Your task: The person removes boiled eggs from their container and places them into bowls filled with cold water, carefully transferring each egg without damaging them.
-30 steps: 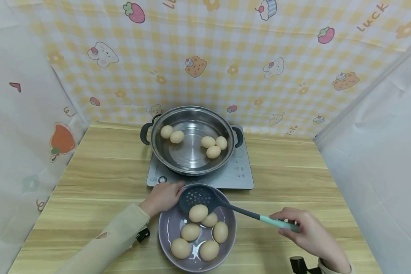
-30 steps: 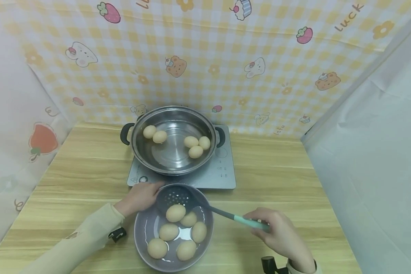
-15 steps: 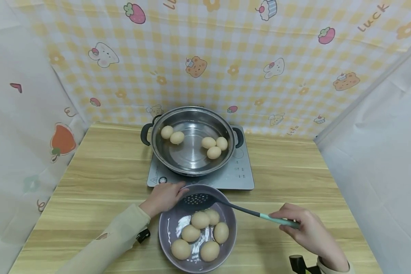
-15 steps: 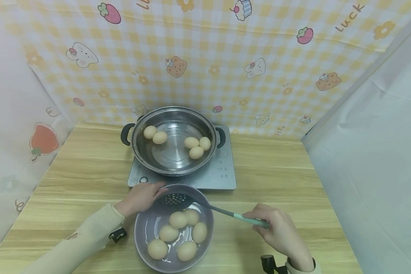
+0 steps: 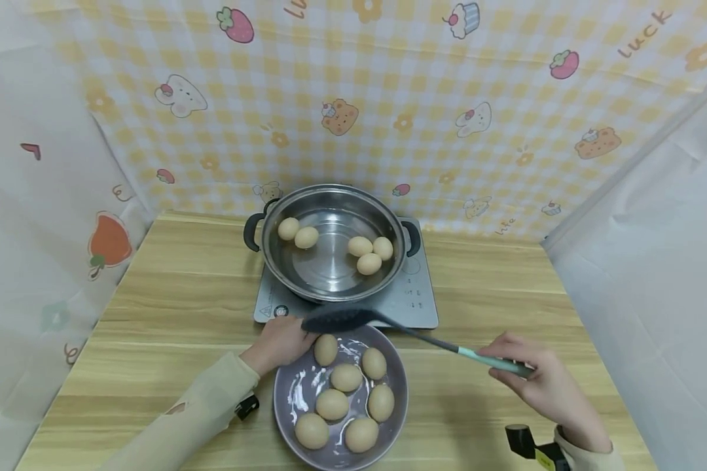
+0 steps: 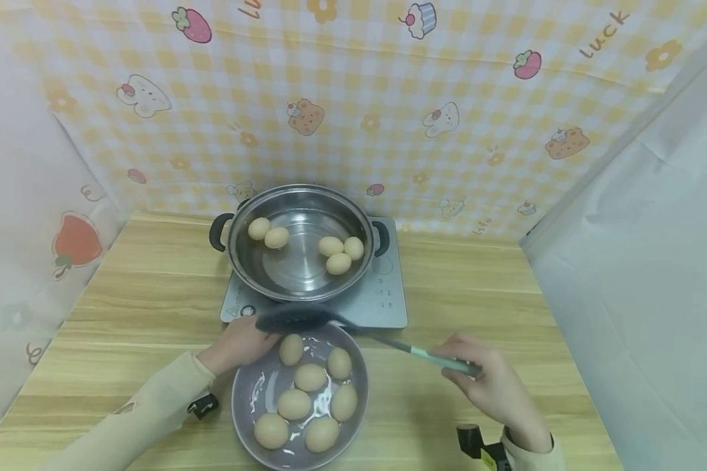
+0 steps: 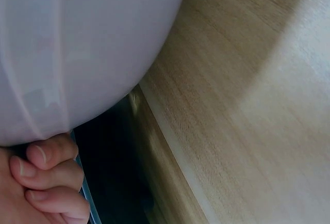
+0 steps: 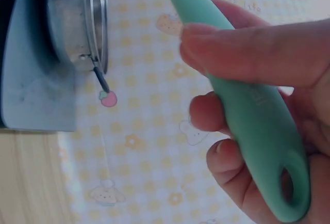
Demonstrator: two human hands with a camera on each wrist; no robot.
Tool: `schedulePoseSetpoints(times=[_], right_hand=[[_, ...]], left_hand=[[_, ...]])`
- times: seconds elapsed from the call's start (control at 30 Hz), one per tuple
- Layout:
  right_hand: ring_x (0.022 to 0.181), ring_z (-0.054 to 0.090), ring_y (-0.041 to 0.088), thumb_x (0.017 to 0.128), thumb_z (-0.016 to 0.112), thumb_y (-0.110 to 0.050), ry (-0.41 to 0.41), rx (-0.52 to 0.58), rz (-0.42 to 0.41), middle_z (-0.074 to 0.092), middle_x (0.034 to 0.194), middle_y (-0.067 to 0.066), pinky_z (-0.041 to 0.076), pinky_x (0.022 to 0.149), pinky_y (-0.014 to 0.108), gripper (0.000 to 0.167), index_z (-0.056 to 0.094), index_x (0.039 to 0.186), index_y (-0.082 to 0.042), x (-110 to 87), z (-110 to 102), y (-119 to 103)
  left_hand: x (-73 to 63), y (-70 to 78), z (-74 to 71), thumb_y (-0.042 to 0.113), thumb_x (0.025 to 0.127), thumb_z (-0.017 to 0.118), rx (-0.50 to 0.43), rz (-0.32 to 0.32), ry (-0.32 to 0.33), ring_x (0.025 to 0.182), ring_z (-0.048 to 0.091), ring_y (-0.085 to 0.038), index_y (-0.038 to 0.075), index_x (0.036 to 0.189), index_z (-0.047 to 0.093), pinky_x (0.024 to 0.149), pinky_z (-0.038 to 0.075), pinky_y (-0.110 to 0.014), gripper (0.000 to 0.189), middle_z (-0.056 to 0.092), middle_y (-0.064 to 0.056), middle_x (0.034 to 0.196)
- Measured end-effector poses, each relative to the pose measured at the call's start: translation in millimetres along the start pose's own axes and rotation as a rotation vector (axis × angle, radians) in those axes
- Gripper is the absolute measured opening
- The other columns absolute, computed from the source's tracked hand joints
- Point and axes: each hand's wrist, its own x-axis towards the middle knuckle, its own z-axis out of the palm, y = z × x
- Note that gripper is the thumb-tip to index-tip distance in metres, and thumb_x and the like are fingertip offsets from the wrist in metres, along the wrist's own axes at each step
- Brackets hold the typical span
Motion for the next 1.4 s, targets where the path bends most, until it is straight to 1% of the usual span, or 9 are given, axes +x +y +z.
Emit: schedulePoseSetpoints(times=[0.07,0.17,0.33,0.47,0.67,0.8,1.0,1.23,1.4], right_hand=[[0.060,0.045,0.005,0.058,0.067,0.027,0.032,-0.027,0.020,0.060,0.088,-0.004,0.037,0.051,0.017,0.052,0.066,0.100,-0.003,6.1,-2,-1],[0.058,0.044,0.004,0.059,0.067,0.026,0.113,-0.098,0.070,0.059,0.086,-0.002,0.036,0.050,0.017,0.048,0.066,0.100,0.000,17.3,0,-2],[0.058,0.043,0.002,0.063,0.070,0.019,0.226,-0.331,0.177,0.060,0.082,0.000,0.036,0.051,0.017,0.039,0.068,0.096,0.000,36.5,8,-1],[0.057,0.042,0.003,0.065,0.071,0.014,0.249,-0.450,0.244,0.061,0.080,0.000,0.036,0.050,0.022,0.035,0.069,0.096,-0.003,49.2,16,7],[0.057,0.047,0.010,0.066,0.070,0.013,0.277,-0.507,0.279,0.061,0.077,0.004,0.037,0.051,0.026,0.032,0.070,0.094,-0.002,63.7,28,17],[0.054,0.049,0.014,0.066,0.070,0.012,0.303,-0.569,0.296,0.061,0.078,0.006,0.035,0.045,0.025,0.031,0.070,0.094,-0.003,71.3,34,23],[0.054,0.054,0.017,0.066,0.069,0.011,0.298,-0.632,0.312,0.061,0.081,0.007,0.031,0.039,0.024,0.032,0.071,0.094,-0.005,75.9,40,29],[0.060,0.056,0.016,0.066,0.068,0.011,0.221,-0.610,0.314,0.061,0.079,0.003,0.036,0.044,0.026,0.033,0.071,0.094,-0.007,74.7,47,25],[0.057,0.051,0.011,0.065,0.069,0.012,0.179,-0.588,0.306,0.061,0.078,-0.001,0.032,0.042,0.024,0.036,0.072,0.093,-0.009,72.8,50,17]], left_hand=[[0.3,0.7,0.4,0.032,0.092,0.050,0.006,-0.013,0.003,0.061,0.059,-0.026,0.016,0.082,0.057,0.053,0.041,-0.039,0.020,0.057,-0.003,0.061],[1.2,0.0,2.0,0.035,0.094,0.046,0.014,-0.019,-0.015,0.061,0.059,-0.026,0.018,0.078,0.051,0.052,0.040,-0.039,0.024,0.052,-0.001,0.058],[1.5,-0.3,3.6,0.035,0.094,0.046,0.005,-0.020,-0.028,0.059,0.058,-0.025,0.019,0.075,0.048,0.051,0.039,-0.038,0.025,0.048,0.000,0.056],[1.6,0.5,4.4,0.035,0.094,0.045,-0.002,-0.020,-0.034,0.060,0.058,-0.025,0.019,0.075,0.048,0.053,0.039,-0.038,0.026,0.047,0.001,0.056],[2.1,1.4,5.5,0.035,0.094,0.045,0.002,-0.018,-0.027,0.063,0.060,-0.028,0.019,0.073,0.046,0.055,0.041,-0.040,0.027,0.049,0.000,0.057],[1.8,1.7,4.8,0.036,0.094,0.045,-0.007,-0.019,-0.025,0.062,0.059,-0.026,0.019,0.073,0.045,0.055,0.039,-0.038,0.027,0.047,0.002,0.056],[1.3,1.5,3.7,0.036,0.094,0.045,-0.012,-0.012,-0.023,0.060,0.057,-0.024,0.020,0.072,0.044,0.055,0.038,-0.037,0.027,0.043,0.004,0.054],[2.2,0.4,3.3,0.036,0.094,0.045,-0.009,-0.016,-0.029,0.061,0.057,-0.024,0.020,0.073,0.045,0.055,0.039,-0.037,0.027,0.045,0.003,0.055],[2.9,-0.7,3.2,0.036,0.095,0.044,-0.018,-0.031,-0.044,0.061,0.056,-0.023,0.020,0.074,0.046,0.056,0.038,-0.037,0.027,0.043,0.003,0.055]])
